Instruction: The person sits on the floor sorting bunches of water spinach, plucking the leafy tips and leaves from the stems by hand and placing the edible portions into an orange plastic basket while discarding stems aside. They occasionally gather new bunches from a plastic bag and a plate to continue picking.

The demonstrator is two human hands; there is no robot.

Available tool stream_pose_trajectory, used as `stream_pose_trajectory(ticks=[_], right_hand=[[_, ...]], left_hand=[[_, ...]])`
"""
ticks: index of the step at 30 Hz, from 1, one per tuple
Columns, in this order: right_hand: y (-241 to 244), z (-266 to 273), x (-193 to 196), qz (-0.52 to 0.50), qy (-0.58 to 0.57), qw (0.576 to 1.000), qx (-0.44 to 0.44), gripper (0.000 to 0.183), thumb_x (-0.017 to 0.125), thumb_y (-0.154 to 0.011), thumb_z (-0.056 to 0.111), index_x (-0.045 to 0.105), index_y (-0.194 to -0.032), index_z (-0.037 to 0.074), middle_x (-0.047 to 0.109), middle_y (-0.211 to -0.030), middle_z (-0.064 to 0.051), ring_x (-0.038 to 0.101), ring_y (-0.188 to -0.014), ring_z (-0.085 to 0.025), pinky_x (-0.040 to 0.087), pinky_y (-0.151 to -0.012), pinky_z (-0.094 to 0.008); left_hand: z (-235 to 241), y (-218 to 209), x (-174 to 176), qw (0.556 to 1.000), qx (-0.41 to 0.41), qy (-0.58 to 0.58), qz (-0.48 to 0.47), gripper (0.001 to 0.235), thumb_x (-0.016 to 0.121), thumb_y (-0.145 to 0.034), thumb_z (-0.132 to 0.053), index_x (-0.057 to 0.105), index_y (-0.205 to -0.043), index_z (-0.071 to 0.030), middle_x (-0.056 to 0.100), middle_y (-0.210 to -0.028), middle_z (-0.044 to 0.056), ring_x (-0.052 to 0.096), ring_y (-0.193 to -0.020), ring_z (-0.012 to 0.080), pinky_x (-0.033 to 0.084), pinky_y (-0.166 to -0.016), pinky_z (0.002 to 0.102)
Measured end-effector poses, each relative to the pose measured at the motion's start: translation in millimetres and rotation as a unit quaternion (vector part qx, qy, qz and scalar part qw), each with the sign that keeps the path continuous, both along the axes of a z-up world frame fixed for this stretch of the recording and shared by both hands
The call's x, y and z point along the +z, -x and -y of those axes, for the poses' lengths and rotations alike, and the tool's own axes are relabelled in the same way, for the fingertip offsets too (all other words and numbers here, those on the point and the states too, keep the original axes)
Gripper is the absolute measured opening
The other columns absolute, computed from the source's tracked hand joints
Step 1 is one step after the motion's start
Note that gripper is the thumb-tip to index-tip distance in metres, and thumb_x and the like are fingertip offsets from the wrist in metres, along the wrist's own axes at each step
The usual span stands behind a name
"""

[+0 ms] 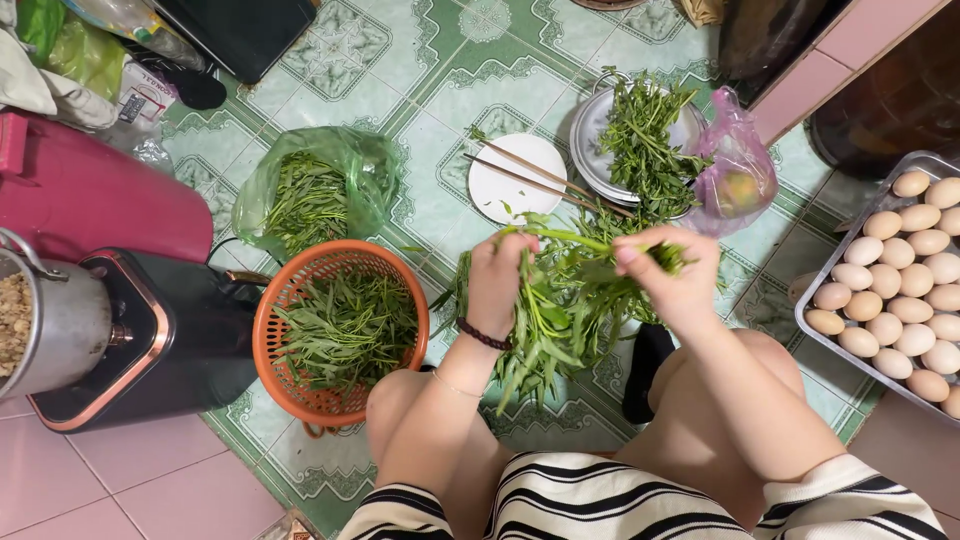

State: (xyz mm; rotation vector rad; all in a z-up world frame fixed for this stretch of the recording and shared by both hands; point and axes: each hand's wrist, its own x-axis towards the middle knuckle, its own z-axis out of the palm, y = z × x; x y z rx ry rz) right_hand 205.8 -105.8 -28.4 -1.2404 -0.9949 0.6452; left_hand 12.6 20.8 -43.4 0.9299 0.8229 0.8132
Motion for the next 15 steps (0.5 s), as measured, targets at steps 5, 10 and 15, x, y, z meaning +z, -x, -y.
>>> stream_pose_trajectory(ticks=[5,10,15], right_hand=[[-6.8,10.0,-0.7,0.077,-0.024,0.996,-0.045,0.009,0.077,-0.098,0.006,0.074,-0.103,-0.001,0.073,-0.093,-0.009,0.067,-0.077,-0.011,0.053,-0.071,-0.024],[-57.9,6.9,-20.8,-0.025,0.010,0.996,-0.090,0.015,0.077,-0.108,0.006,0.070,-0.097,-0.001,0.068,-0.083,-0.006,0.062,-0.071,-0.011,0.050,-0.069,-0.024],[-71.3,2.1,-20.9,-0.063,0.086,0.991,-0.076,0.016,0.076,-0.110,0.006,0.068,-0.098,0.000,0.067,-0.083,-0.005,0.057,-0.066,-0.009,0.040,-0.057,-0.020]], left_hand=[[-48.9,36.6,18.2,0.991,0.097,0.088,0.032,0.022,0.059,-0.089,-0.027,0.064,-0.089,-0.005,0.062,-0.074,0.003,0.058,-0.062,0.0156,0.048,-0.058,0.028],[-135.8,148.8,-11.3,0.990,0.116,-0.057,-0.049,0.026,0.063,-0.092,-0.031,0.069,-0.088,-0.006,0.060,-0.071,0.001,0.056,-0.062,0.0134,0.044,-0.057,0.027],[-196.4,239.1,-145.7,0.814,0.109,-0.183,-0.541,0.039,0.067,-0.094,-0.039,0.075,-0.108,-0.004,0.077,-0.098,0.017,0.074,-0.090,0.0253,0.056,-0.082,0.038]])
